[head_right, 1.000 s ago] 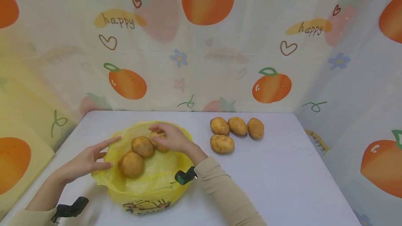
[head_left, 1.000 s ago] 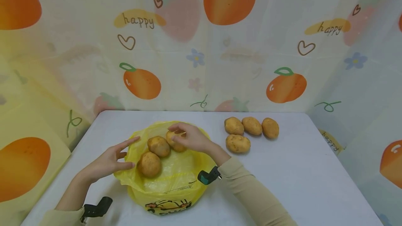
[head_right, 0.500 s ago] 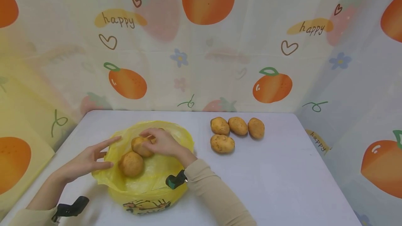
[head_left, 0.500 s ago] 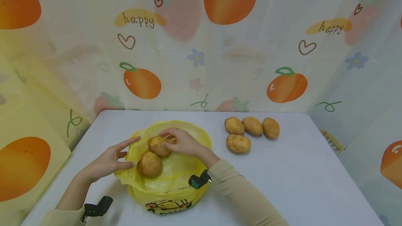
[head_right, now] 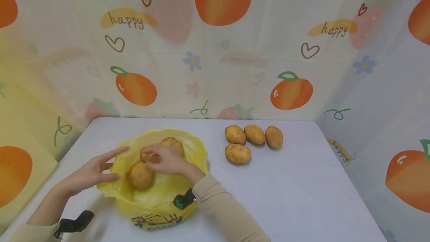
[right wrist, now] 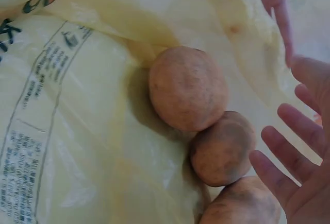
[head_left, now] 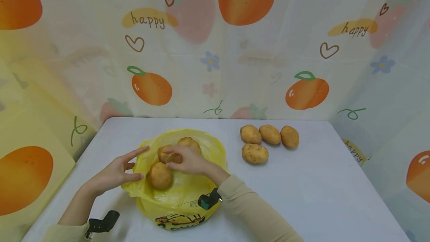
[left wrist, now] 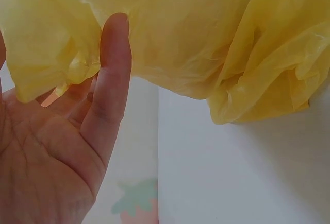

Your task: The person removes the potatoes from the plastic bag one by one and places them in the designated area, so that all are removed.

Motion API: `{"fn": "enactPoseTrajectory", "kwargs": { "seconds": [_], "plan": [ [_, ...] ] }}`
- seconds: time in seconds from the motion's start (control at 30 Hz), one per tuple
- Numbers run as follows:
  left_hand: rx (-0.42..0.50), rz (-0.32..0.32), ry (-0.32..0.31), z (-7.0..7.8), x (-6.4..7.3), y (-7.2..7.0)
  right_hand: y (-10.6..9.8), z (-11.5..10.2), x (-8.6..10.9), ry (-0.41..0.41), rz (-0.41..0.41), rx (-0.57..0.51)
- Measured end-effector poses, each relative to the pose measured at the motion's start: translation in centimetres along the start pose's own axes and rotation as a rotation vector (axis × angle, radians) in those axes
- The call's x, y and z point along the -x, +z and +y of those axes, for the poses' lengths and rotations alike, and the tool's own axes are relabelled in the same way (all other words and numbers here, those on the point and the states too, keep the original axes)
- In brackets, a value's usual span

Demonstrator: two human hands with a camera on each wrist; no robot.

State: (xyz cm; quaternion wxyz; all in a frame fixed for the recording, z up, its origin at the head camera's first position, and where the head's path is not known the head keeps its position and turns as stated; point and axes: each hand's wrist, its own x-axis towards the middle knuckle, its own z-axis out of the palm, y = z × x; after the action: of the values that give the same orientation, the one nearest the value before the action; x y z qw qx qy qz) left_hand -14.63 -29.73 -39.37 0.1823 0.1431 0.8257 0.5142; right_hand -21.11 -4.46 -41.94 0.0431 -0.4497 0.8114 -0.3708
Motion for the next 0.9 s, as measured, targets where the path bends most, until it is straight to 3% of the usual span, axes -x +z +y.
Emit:
{"fn": "enactPoseTrajectory", "kwargs": {
  "seconds": [0.4, 0.9],
  "plan": [
    [0.016, -0.008, 0.014, 0.1, 0.2, 0.0, 1.1, -0.8, 0.1, 0.091, -0.16, 0.109],
    [-0.001, -0.002, 0.017, 0.1, 0.3, -0.1, 1.9, -1.3, -0.1, 0.082, -0.184, 0.156]
  ]
}}
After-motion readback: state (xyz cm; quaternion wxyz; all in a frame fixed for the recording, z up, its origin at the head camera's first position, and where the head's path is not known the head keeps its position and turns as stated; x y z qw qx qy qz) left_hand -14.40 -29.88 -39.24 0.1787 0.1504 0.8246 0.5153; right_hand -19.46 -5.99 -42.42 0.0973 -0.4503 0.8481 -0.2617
